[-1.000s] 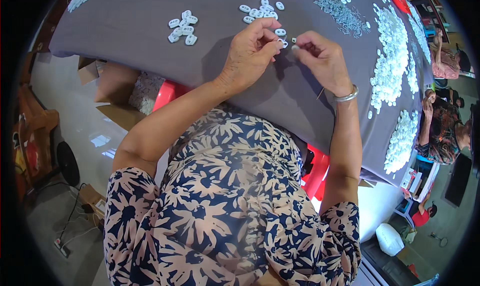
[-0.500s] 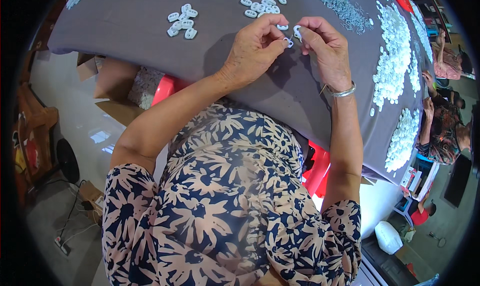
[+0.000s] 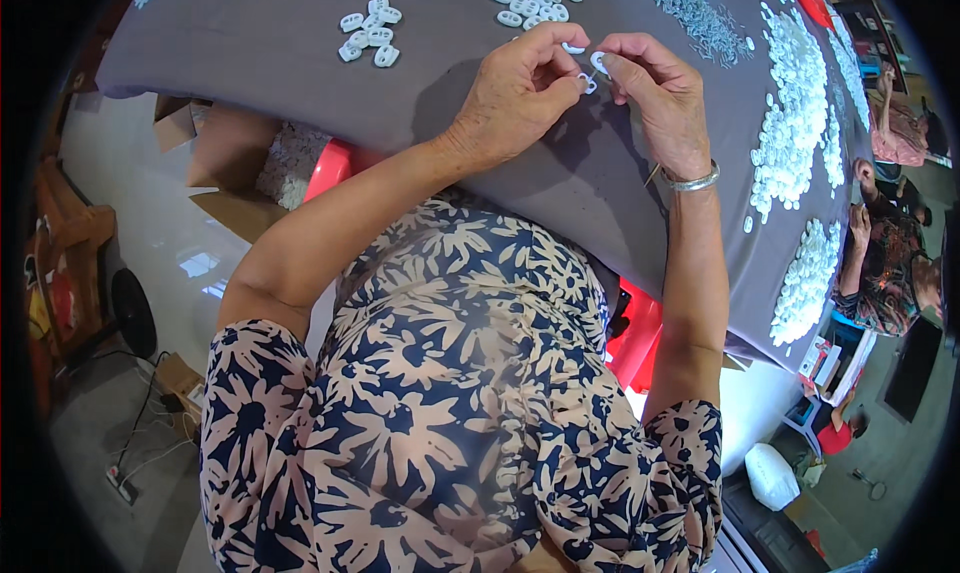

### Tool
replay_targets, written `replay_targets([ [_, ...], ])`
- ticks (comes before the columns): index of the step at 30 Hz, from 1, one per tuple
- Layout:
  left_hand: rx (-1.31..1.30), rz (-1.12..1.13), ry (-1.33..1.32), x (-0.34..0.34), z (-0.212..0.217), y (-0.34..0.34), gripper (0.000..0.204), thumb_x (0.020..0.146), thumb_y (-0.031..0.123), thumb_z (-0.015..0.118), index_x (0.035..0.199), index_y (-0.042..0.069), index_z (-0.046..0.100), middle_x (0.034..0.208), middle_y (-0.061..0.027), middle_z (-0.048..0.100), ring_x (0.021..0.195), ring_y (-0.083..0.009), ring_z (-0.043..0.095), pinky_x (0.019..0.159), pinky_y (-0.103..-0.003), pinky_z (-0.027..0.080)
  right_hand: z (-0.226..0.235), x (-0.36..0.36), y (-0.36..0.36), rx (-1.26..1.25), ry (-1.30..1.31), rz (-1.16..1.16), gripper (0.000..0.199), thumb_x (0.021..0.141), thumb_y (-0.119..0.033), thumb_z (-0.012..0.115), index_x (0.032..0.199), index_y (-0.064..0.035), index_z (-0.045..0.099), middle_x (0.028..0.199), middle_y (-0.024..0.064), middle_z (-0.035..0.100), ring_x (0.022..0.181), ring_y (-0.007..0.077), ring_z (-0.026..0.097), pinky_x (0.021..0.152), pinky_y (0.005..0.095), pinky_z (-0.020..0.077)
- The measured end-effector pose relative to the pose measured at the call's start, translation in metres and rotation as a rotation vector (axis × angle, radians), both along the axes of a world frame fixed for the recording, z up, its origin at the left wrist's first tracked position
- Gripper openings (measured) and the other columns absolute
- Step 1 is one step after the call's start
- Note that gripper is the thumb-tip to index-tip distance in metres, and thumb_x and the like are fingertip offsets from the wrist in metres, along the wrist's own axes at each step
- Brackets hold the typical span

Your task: Manually assemble small plastic components by inserting small grey pins into white plastic bases using a needle tool.

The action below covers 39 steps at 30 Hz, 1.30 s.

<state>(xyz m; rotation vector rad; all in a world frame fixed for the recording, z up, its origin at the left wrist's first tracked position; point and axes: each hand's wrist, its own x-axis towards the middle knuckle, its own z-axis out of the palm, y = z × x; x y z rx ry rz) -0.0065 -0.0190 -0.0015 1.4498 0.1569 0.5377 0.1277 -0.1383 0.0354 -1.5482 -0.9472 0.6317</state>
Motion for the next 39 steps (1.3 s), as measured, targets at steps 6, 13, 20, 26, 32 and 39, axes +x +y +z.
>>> replay_targets([
  [6, 0.009, -0.007, -0.002, 0.0, -0.001, 0.001, 0.034, 0.087, -0.002, 0.058, 0.121, 0.002, 0.051, 0.086, 0.0007, 0.057, 0.079, -0.0045, 0.054, 0.07, -0.018, 0.045, 0.001, -0.001, 0.0, -0.018, -0.025, 0.001, 0.014, 0.088, -0.009, 0.062, 0.099, -0.0006, 0.067, 0.086, -0.0017, 0.063, 0.067, 0.0047, 0.049, 0.06, 0.0197, 0.0414],
  [13, 0.02, 0.064, -0.085, 0.004, -0.006, -0.001, 0.031, 0.084, 0.001, 0.061, 0.114, 0.002, 0.053, 0.075, 0.0001, 0.056, 0.066, -0.0049, 0.052, 0.059, -0.021, 0.045, -0.001, -0.003, 0.001, -0.023, -0.03, 0.044, 0.013, 0.088, -0.009, 0.062, 0.098, -0.0014, 0.067, 0.086, -0.0019, 0.063, 0.068, 0.0041, 0.05, 0.061, 0.0191, 0.0417],
  [20, 0.018, 0.023, 0.003, -0.001, -0.001, 0.001, 0.033, 0.088, 0.0, 0.057, 0.121, 0.003, 0.051, 0.085, -0.0009, 0.058, 0.076, -0.0059, 0.056, 0.067, -0.019, 0.048, -0.002, -0.006, 0.002, -0.007, -0.041, 0.099, 0.009, 0.089, -0.007, 0.062, 0.095, -0.0018, 0.065, 0.084, -0.0011, 0.063, 0.07, 0.0039, 0.053, 0.061, 0.0179, 0.0437],
  [26, -0.057, 0.033, -0.041, 0.001, 0.0, 0.002, 0.03, 0.087, 0.001, 0.059, 0.116, 0.003, 0.052, 0.081, -0.0009, 0.06, 0.072, -0.0053, 0.055, 0.062, -0.02, 0.047, -0.01, -0.004, 0.0, 0.062, -0.073, 0.169, 0.02, 0.083, 0.003, 0.067, 0.102, 0.0002, 0.061, 0.092, 0.0006, 0.062, 0.078, 0.0043, 0.056, 0.066, 0.0183, 0.0472],
  [32, -0.142, 0.0, -0.029, -0.001, 0.006, 0.005, 0.024, 0.087, 0.003, 0.059, 0.111, 0.003, 0.055, 0.08, -0.0004, 0.062, 0.071, -0.0053, 0.056, 0.062, -0.021, 0.046, -0.01, -0.006, -0.002, 0.054, -0.311, 0.117, 0.025, 0.08, 0.006, 0.069, 0.103, 0.001, 0.06, 0.093, 0.0012, 0.061, 0.078, 0.0042, 0.057, 0.066, 0.0178, 0.0476],
  [39, -0.096, -0.038, -0.032, -0.005, 0.016, 0.01, 0.023, 0.089, 0.008, 0.06, 0.111, 0.003, 0.056, 0.083, -0.0007, 0.062, 0.073, -0.0057, 0.056, 0.064, -0.021, 0.046, -0.001, -0.013, 0.0, 0.121, -0.526, 0.047, 0.023, 0.076, 0.006, 0.07, 0.098, 0.0007, 0.063, 0.086, 0.0004, 0.06, 0.07, 0.005, 0.057, 0.059, 0.0181, 0.0473],
])
